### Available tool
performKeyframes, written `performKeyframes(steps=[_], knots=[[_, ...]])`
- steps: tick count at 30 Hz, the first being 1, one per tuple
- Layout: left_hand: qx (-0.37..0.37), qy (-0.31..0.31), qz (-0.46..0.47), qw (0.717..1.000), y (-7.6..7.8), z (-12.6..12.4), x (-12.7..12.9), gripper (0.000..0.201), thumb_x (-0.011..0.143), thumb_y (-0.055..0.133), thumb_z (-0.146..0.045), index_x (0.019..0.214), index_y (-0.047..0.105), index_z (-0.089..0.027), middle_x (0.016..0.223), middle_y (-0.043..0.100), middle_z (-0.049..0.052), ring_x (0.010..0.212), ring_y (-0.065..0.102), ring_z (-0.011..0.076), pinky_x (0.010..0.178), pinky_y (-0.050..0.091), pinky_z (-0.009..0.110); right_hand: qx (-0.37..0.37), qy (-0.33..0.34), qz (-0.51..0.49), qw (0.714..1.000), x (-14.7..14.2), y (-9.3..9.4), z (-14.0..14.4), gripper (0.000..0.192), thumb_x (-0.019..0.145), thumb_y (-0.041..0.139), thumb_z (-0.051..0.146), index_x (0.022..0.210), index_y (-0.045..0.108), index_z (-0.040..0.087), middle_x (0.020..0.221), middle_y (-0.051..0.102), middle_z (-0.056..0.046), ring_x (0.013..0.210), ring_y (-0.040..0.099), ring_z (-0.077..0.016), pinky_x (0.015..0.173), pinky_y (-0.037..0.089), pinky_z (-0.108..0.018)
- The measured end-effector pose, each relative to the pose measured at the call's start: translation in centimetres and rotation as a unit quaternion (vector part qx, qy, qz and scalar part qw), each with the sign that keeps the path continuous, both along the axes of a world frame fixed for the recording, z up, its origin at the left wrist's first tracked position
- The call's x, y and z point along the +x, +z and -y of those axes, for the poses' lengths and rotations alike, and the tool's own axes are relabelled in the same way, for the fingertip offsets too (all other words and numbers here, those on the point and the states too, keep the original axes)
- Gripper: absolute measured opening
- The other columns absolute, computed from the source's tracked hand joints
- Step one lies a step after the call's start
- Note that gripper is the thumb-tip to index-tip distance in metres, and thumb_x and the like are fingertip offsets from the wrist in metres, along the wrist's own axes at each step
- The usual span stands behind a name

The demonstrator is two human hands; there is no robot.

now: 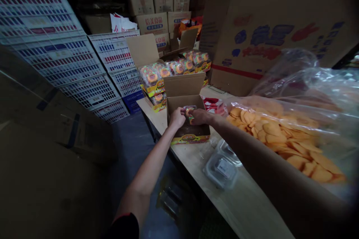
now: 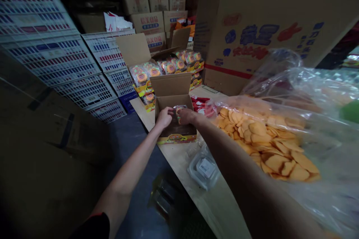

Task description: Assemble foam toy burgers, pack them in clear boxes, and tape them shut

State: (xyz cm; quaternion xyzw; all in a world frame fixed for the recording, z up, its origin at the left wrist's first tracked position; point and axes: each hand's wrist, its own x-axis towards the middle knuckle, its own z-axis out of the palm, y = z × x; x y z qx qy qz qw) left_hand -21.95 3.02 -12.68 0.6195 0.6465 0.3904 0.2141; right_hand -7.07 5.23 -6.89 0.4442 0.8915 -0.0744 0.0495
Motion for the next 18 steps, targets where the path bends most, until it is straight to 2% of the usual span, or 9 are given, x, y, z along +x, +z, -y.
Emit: performKeyframes(steps=[2,3,5,6,10,13,15,18], knots=[[-0.009,-0.008,0.003,1.0,-0.2,0.3,0.2,0.05,0.068,0.054,0.005,0.114,0.065,-0.012,0.105,0.075,0.011,0.098,0.071,0.0225,0.089,0.055,0.034,0.023,-0.001,-0.016,1.0,0.1,-0.2,0.5,0.057,0.082,0.067,0.019,0.137,0.058,0.009,0.126,0.068,-0.019,0.116,0.065,-0.0311,0.095,0.05,-0.035],[-0.009,-0.017,0.004,1.0,-0.3,0.4,0.2,0.052,0.068,0.055,0.005,0.116,0.064,-0.013,0.108,0.075,0.011,0.101,0.07,0.0226,0.091,0.055,0.034,0.039,0.0,-0.025,0.999,0.3,-0.1,0.8,0.065,0.081,0.067,0.019,0.143,0.052,0.009,0.138,0.061,-0.021,0.127,0.058,-0.0329,0.103,0.046,-0.038],[-0.001,-0.042,0.003,0.999,-0.5,0.5,0.4,0.052,0.071,0.059,0.002,0.12,0.062,-0.014,0.116,0.073,0.011,0.107,0.068,0.0225,0.095,0.053,0.033,0.083,0.004,-0.058,0.995,1.1,0.5,1.2,0.075,0.08,0.066,0.016,0.151,0.042,0.007,0.153,0.045,-0.022,0.143,0.041,-0.0347,0.114,0.036,-0.042],[0.005,-0.057,0.001,0.998,-0.6,0.4,0.6,0.052,0.073,0.062,-0.001,0.123,0.06,-0.015,0.121,0.071,0.011,0.111,0.067,0.0224,0.098,0.052,0.034,0.105,0.004,-0.083,0.991,1.7,1.1,1.4,0.076,0.079,0.064,0.014,0.151,0.041,0.006,0.155,0.043,-0.022,0.144,0.038,-0.0342,0.116,0.034,-0.041],[0.028,-0.126,-0.02,0.991,-0.9,0.0,1.1,0.064,0.073,0.076,-0.014,0.133,0.056,-0.018,0.131,0.065,0.009,0.12,0.062,0.0215,0.107,0.047,0.034,0.13,-0.031,-0.171,0.976,6.2,4.4,3.4,0.058,0.081,0.052,0.009,0.139,0.057,0.012,0.135,0.064,-0.015,0.12,0.062,-0.0293,0.101,0.047,-0.034],[0.035,-0.126,-0.047,0.99,-1.4,-0.1,1.6,0.055,0.073,0.078,-0.017,0.125,0.063,-0.018,0.13,0.063,0.01,0.118,0.061,0.0235,0.108,0.046,0.036,0.121,-0.065,-0.181,0.974,11.3,6.2,7.0,0.051,0.085,0.045,0.013,0.133,0.063,0.017,0.129,0.069,-0.01,0.113,0.066,-0.0292,0.096,0.05,-0.036],[0.034,-0.098,-0.064,0.992,-1.6,-0.1,1.9,0.048,0.077,0.074,-0.017,0.124,0.065,-0.017,0.129,0.061,0.012,0.117,0.061,0.0251,0.108,0.045,0.038,0.126,-0.083,-0.191,0.97,15.0,6.4,10.3,0.048,0.087,0.042,0.019,0.129,0.065,0.018,0.129,0.069,-0.01,0.111,0.068,-0.0298,0.094,0.052,-0.04],[0.02,-0.069,-0.095,0.993,-1.6,0.0,2.3,0.045,0.082,0.07,-0.017,0.127,0.065,-0.019,0.125,0.06,0.012,0.115,0.062,0.0251,0.106,0.046,0.037,0.118,-0.141,-0.223,0.957,20.3,5.4,15.6,0.044,0.087,0.04,0.03,0.12,0.069,0.022,0.124,0.071,-0.012,0.106,0.069,-0.0313,0.091,0.054,-0.045]])
